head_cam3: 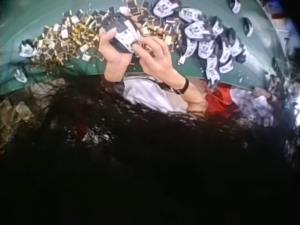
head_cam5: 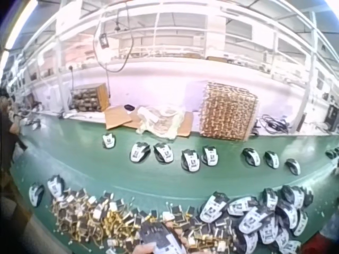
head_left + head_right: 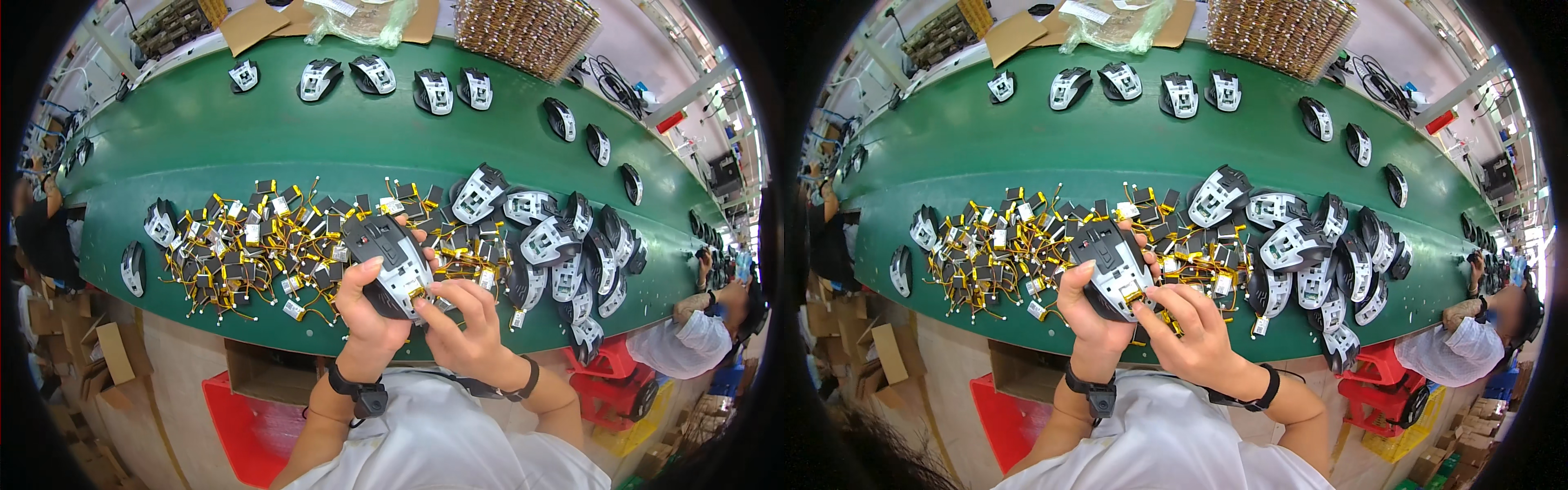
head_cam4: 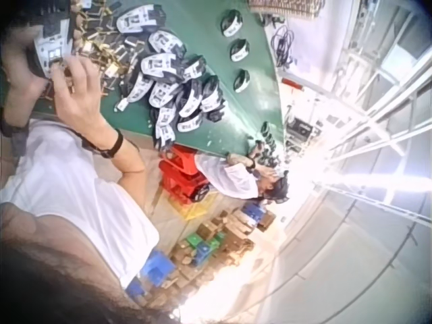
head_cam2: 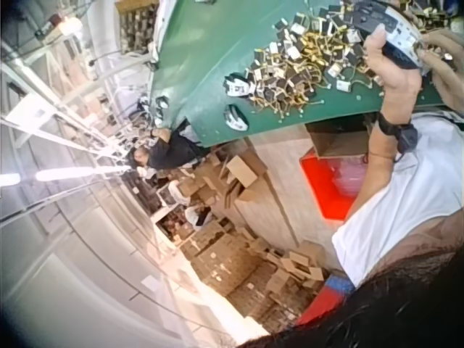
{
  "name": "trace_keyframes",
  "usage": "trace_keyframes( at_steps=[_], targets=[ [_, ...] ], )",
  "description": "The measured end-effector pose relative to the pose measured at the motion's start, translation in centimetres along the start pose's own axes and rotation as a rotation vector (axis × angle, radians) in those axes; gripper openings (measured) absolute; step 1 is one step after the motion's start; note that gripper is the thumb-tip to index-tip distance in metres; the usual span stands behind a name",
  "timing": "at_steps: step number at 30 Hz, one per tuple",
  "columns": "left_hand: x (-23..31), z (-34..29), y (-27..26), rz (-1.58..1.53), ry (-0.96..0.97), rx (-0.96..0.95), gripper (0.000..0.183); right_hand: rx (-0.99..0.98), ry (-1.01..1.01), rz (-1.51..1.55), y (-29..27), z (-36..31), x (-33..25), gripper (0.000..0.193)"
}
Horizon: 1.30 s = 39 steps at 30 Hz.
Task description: The person assembles electronic devices at a factory workstation. They pick up a device casing, insert a small battery, and connect a yellow wire harness to the internal circuitry. The person repeats this process for multiple units, placing the finished devices on the table.
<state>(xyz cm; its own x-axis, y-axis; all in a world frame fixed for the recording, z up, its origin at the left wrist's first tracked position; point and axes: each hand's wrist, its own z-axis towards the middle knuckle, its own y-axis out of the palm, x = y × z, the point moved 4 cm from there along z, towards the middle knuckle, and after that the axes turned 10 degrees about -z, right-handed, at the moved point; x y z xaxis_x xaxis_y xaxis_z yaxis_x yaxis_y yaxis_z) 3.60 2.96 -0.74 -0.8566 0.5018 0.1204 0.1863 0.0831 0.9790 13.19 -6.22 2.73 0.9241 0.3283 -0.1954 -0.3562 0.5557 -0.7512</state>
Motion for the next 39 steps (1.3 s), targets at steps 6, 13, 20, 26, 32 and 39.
trace_keyframes(
  at_steps=[6,13,20,26,32,39],
  targets=[
    [-0.1,0.3,-0.3,-0.005,-0.041,0.017,0.063,-0.132,0.093,0.335,-0.3,1.2,1.7,0.048],
    [-0.1,0.4,1.1,0.2,0.039,-0.029,0.071,-0.188,0.607,0.929,-1.4,0.6,4.2,0.048],
    [-3.5,0.8,2.8,0.444,0.06,-0.076,0.079,-0.378,0.924,1.532,0.8,0.3,5.7,0.053],
    [-4.0,1.5,3.4,0.639,-0.083,-0.184,0.09,-0.406,0.973,1.528,-2.3,0.5,9.2,0.055],
    [3.1,-0.2,4.3,0.862,0.166,-0.167,0.082,-0.034,0.997,0.822,-13.3,3.6,28.0,0.054],
    [5.8,-0.2,1.9,0.898,0.214,-0.079,0.062,0.138,1.5,0.618,-18.7,-11.8,46.6,0.041]
  ],
)
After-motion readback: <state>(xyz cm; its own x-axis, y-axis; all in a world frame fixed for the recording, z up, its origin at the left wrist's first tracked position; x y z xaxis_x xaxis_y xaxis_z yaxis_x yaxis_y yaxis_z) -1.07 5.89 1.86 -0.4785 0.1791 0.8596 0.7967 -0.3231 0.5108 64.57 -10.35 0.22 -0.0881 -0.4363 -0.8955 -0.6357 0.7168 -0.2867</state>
